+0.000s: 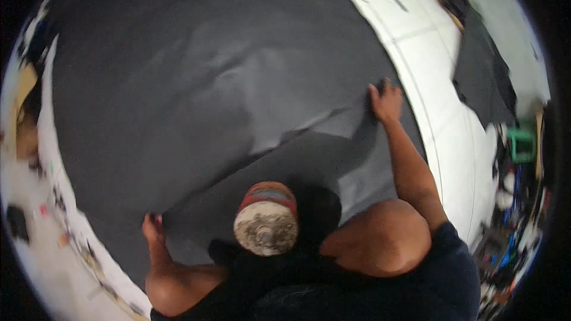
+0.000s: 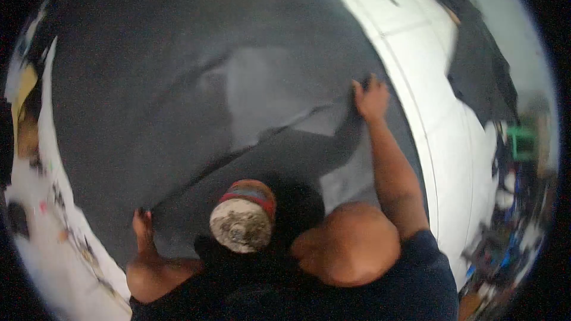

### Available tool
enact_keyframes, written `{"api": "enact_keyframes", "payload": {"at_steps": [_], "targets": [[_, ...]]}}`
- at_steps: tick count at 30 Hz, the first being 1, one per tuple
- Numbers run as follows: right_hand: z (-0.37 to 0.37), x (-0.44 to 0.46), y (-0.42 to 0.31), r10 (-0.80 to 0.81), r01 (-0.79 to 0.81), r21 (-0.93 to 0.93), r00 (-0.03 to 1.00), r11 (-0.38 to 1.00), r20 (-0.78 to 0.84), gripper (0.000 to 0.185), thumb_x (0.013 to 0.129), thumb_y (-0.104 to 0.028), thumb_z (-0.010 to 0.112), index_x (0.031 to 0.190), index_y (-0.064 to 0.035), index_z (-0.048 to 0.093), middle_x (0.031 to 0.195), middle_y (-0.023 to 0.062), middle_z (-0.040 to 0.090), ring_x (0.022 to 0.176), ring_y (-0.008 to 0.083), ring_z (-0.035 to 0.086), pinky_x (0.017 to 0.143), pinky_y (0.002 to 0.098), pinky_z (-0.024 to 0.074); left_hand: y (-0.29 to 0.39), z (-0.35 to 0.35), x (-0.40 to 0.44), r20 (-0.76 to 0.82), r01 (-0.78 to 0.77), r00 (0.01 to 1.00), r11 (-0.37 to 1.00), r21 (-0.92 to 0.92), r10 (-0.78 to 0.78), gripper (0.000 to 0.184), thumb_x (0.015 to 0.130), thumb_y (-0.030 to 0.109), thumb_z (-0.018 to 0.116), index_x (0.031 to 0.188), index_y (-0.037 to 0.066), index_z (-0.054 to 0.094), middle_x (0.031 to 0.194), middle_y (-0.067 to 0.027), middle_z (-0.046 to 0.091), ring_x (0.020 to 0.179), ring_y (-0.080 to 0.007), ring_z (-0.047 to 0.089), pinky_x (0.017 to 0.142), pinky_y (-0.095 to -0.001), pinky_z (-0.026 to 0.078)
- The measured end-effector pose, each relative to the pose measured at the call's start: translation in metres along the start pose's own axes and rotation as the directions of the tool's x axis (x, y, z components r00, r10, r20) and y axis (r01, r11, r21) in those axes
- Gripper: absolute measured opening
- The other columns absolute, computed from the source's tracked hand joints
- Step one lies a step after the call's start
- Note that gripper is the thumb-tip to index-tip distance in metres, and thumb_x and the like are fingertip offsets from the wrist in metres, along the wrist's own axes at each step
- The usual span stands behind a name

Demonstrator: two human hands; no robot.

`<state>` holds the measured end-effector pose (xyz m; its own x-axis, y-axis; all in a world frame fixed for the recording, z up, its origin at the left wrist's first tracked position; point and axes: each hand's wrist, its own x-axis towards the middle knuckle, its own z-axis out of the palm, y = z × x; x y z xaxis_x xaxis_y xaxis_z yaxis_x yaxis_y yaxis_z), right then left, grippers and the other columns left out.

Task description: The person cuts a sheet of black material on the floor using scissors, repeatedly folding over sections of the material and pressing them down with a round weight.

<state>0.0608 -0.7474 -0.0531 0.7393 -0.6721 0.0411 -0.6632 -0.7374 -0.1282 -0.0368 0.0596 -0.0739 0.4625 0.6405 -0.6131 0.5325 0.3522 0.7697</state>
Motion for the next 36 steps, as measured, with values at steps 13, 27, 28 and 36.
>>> {"api": "enact_keyframes", "payload": {"at_steps": [13, 27, 28, 36], "targets": [[-0.032, -0.157, -0.159, -0.835, 0.779, 0.331, 0.420, 0.532, 0.355, 0.067, 0.083, -0.034, 0.073, 0.140, -0.0080, 0.049, 0.140, 0.0221, 0.046, 0.130, 0.0391, 0.044, 0.108, 0.0479, 0.0371, 0.027, 0.024, -0.036, -0.009, 0.055, 0.998, 0.985, -0.163, -0.058, 0.026, 0.087, 0.017, 0.067, 0.095, -0.004, 0.053, 0.087, -0.0131, 0.058, 0.070, -0.0196, 0.060, 0.060, -0.0319, 0.058], [-0.045, -0.101, -0.194, -0.578, 0.926, 0.224, -0.007, 0.305, 0.816, 0.111, 0.079, -0.067, 0.065, 0.146, 0.0120, 0.025, 0.143, 0.0335, 0.033, 0.133, 0.0460, 0.036, 0.111, 0.0486, 0.0322, 0.149, -0.152, 0.117, -0.588, -0.675, 0.624, 0.734, -0.073, 0.515, 0.073, 0.087, 0.013, 0.065, 0.148, -0.003, 0.030, 0.108, -0.0136, 0.064, 0.098, -0.0240, 0.062, 0.087, -0.0338, 0.048], [-0.053, -0.104, -0.200, -0.510, 0.928, 0.189, 0.001, 0.321, 0.860, 0.112, 0.079, -0.067, 0.065, 0.146, 0.0123, 0.024, 0.144, 0.0337, 0.033, 0.134, 0.0464, 0.035, 0.111, 0.0489, 0.0315, 0.163, -0.160, 0.111, -0.557, -0.586, 0.629, 0.802, 0.120, 0.543, 0.070, 0.086, 0.014, 0.066, 0.146, -0.003, 0.034, 0.116, -0.0153, 0.063, 0.107, -0.0260, 0.061, 0.091, -0.0343, 0.047], [-0.050, -0.100, -0.197, -0.434, 0.903, 0.139, 0.056, 0.406, 0.899, 0.114, 0.077, -0.075, 0.060, 0.151, 0.0028, 0.023, 0.153, 0.0293, 0.023, 0.145, 0.0414, 0.018, 0.117, 0.0500, 0.0204, 0.086, -0.180, 0.153, -0.777, 0.046, 0.578, 0.941, 0.337, 0.250, 0.069, 0.079, 0.029, 0.076, 0.135, 0.000, 0.048, 0.120, -0.0205, 0.065, 0.114, -0.0358, 0.061, 0.099, -0.0432, 0.046]]}}
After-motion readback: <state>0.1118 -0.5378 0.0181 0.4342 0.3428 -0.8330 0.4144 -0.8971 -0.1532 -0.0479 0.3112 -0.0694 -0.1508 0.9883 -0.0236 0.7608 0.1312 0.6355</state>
